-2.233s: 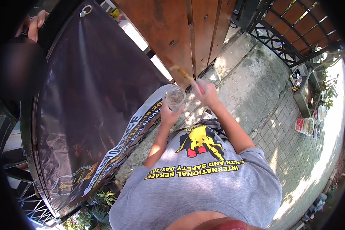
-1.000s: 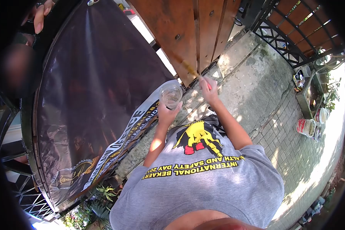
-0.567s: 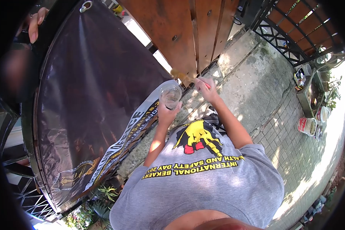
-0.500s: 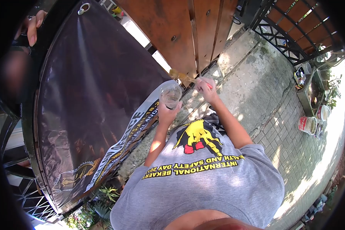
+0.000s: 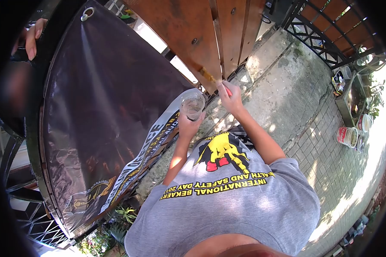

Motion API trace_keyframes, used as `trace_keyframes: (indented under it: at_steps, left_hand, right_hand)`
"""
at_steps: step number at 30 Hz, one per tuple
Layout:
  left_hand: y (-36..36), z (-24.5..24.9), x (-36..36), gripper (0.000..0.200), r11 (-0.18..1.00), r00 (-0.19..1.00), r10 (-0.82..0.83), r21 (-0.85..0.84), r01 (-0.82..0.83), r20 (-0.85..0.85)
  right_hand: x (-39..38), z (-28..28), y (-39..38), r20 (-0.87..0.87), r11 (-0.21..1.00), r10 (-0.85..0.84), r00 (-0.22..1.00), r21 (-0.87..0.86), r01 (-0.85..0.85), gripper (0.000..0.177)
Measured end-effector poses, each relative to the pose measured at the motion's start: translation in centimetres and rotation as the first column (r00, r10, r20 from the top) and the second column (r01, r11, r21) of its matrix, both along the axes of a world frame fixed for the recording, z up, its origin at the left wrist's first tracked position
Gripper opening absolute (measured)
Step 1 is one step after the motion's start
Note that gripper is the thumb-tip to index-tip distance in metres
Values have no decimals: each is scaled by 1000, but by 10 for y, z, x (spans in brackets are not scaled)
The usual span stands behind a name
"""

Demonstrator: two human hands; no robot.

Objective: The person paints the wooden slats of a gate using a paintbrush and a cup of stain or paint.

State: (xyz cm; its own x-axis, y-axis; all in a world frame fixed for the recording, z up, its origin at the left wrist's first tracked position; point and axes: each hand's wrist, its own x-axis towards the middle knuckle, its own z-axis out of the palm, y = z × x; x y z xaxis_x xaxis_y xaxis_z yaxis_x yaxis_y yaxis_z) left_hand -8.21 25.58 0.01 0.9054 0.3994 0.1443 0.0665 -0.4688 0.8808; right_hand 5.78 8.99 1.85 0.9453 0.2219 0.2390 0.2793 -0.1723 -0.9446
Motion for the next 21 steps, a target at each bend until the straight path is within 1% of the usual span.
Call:
trace_keyframes:
  at_steps: [3, 4, 6, 7, 10, 13, 16, 19, 21]
  left_hand:
    - [3, 1, 1, 66, 1000, 1000, 1, 31, -1, 20]
    - [4, 2, 2, 65, 1000, 1000, 11, -5, -11, 16]
    - [3, 2, 0, 65, 996, 999, 40, -79, -40, 3]
    - [4, 2, -1, 64, 996, 999, 39, -81, -39, -3]
    - [6, 1, 0, 64, 996, 999, 40, -78, -41, -8]
    - [6, -5, 0, 64, 997, 999, 40, -62, -40, -7]
    - [2, 0, 7, 65, 997, 998, 57, -55, -57, 5]
    - [-2, 4, -3, 65, 992, 995, 97, -82, -97, -2]
    - [-1, 2, -6, 65, 990, 994, 109, -93, -108, -2]
  right_hand:
    - [-7, 2, -14, 48, 970, 220, 974, 96, -224, 40]
    - [-5, -2, -19, 60, 967, 241, 969, 68, -245, 38]
    - [-1, -10, -23, 33, 986, 155, 987, 51, -157, 38]
    - [2, -12, -22, 23, 992, 116, 993, 43, -117, 37]
    - [7, -11, -15, -30, 985, -93, 995, -152, 87, 37]
    - [12, 2, -11, -10, 997, 72, 997, -20, -73, 40]
    - [12, 8, -21, 102, 957, 276, 956, 67, -283, 39]
    - [10, -4, -22, 58, 988, 157, 986, 6, -157, 35]
    - [12, -10, -18, 35, 999, 44, 998, -32, -43, 33]
